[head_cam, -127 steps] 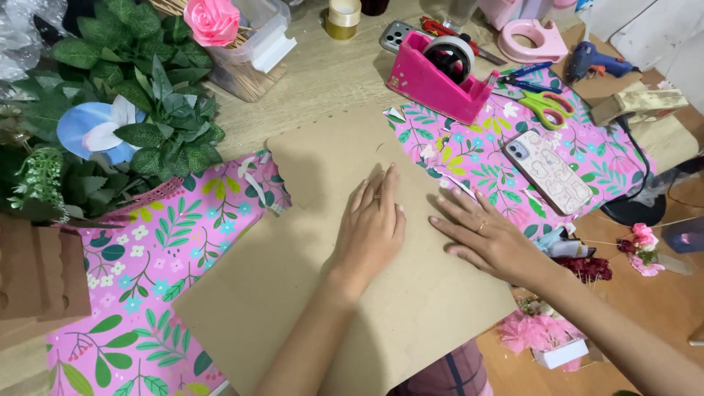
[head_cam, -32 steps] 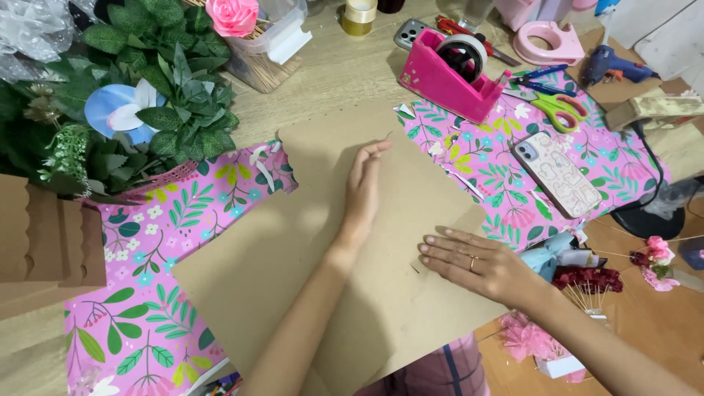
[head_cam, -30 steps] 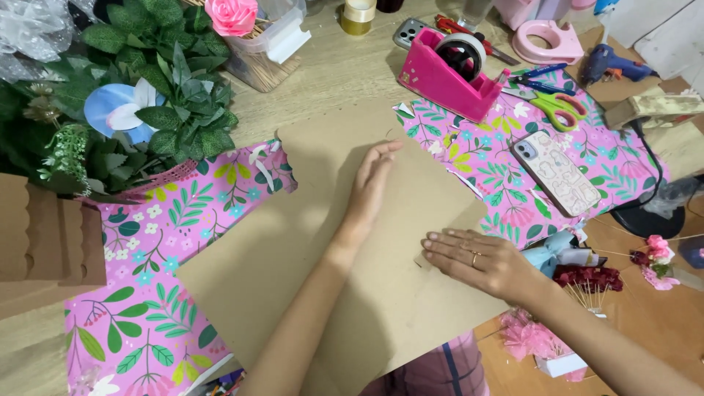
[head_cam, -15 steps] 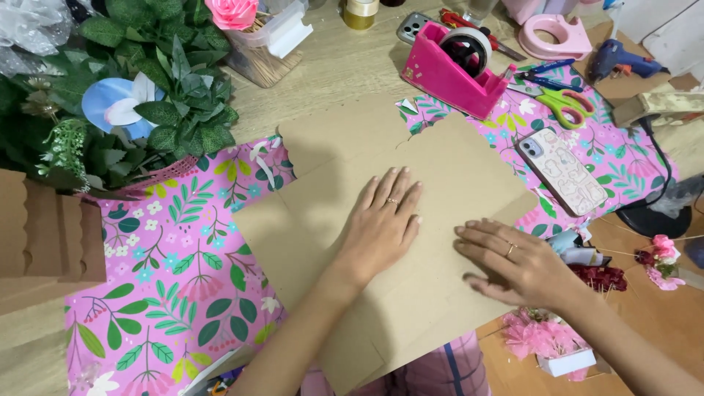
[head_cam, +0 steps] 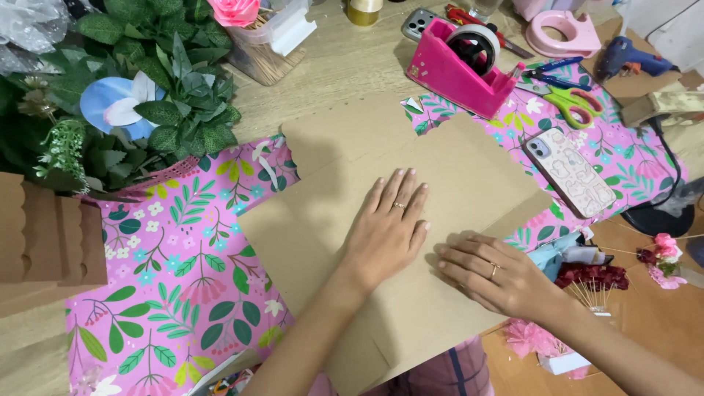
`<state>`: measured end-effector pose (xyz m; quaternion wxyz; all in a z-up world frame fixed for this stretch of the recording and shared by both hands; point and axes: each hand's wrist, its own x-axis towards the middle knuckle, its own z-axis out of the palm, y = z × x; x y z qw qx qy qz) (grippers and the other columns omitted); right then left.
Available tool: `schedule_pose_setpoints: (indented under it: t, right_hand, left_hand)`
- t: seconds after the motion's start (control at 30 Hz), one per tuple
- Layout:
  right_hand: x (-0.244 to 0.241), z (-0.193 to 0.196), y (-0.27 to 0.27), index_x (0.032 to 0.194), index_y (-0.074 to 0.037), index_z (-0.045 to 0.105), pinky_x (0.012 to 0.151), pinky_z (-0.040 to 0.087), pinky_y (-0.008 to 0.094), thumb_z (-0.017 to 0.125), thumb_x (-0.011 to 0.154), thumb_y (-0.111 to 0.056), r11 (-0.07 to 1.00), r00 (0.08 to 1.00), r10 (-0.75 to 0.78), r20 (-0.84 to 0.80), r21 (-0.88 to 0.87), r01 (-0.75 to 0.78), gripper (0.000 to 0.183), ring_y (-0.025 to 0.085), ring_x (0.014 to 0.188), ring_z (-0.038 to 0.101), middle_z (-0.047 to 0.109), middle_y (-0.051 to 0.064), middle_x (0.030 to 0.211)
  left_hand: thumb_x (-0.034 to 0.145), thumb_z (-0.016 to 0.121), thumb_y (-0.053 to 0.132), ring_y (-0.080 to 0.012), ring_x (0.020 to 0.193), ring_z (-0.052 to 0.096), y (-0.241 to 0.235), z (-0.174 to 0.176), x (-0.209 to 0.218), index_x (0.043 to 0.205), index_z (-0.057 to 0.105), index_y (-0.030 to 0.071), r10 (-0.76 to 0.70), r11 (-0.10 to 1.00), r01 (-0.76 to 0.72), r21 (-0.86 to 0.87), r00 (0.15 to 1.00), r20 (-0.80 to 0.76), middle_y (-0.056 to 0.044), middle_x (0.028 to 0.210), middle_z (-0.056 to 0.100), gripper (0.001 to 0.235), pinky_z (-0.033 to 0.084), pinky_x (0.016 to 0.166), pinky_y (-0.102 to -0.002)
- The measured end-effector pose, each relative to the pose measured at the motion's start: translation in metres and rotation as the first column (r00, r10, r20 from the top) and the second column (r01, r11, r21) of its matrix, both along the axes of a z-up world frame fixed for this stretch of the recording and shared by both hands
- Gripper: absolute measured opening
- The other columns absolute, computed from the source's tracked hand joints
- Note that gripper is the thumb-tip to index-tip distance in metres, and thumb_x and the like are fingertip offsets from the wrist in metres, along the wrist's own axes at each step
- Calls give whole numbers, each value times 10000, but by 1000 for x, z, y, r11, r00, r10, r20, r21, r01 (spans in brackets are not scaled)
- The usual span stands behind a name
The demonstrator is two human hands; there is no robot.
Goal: Folding and assembling a cardboard box from a flat cutout on a craft table.
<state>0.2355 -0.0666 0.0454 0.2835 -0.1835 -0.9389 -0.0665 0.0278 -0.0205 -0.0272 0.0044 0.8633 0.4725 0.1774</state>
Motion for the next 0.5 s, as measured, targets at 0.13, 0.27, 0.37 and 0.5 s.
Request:
schedule_pose_setpoints:
  t: [0.13, 0.27, 0.37, 0.5]
  right_hand:
    - [-15, -3, 3, 1204, -51, 688, 965, 543, 459, 467, 1046, -162, 990, 993, -112, 46, -77, 115, 293, 309, 1075, 708, 715, 132, 1203]
    - [-21, -8, 10, 1357, -41, 595, 1023, 495, 501, 431, 1063, -198, 942, 958, -240, 155, -201, 269, 371, 358, 1206, 636, 627, 163, 1344]
    - [-33, 8, 11, 1482, -48, 507, 1062, 465, 536, 419, 1070, -217, 885, 926, -294, 239, -297, 358, 454, 385, 1263, 596, 603, 201, 1352]
    - [-32, -12, 15, 1597, -94, 343, 1164, 334, 549, 354, 1085, -377, 800, 832, -330, 446, -335, 497, 585, 358, 1455, 411, 463, 171, 1535]
  left_hand:
    - [1055, 357, 370, -342, 1574, 234, 0, 1, -1, 1576, 385, 99, -18, 999, 18, -40, 1000, 15, -221, 1659, 321, 588, 120, 1288, -519]
    - [971, 457, 260, -348, 1577, 221, 3, 8, -7, 1554, 401, 77, -61, 986, 75, -150, 994, 96, -223, 1659, 315, 614, 129, 1291, -505]
    - [1001, 389, 177, -365, 1535, 325, 5, 27, -15, 1519, 460, 38, -45, 961, 129, -243, 945, 323, -226, 1598, 425, 541, 179, 1268, -499]
    - [984, 418, 131, -343, 1487, 424, 14, 15, -18, 1501, 489, 52, -28, 968, 143, -206, 878, 479, -191, 1534, 520, 529, 268, 1246, -490]
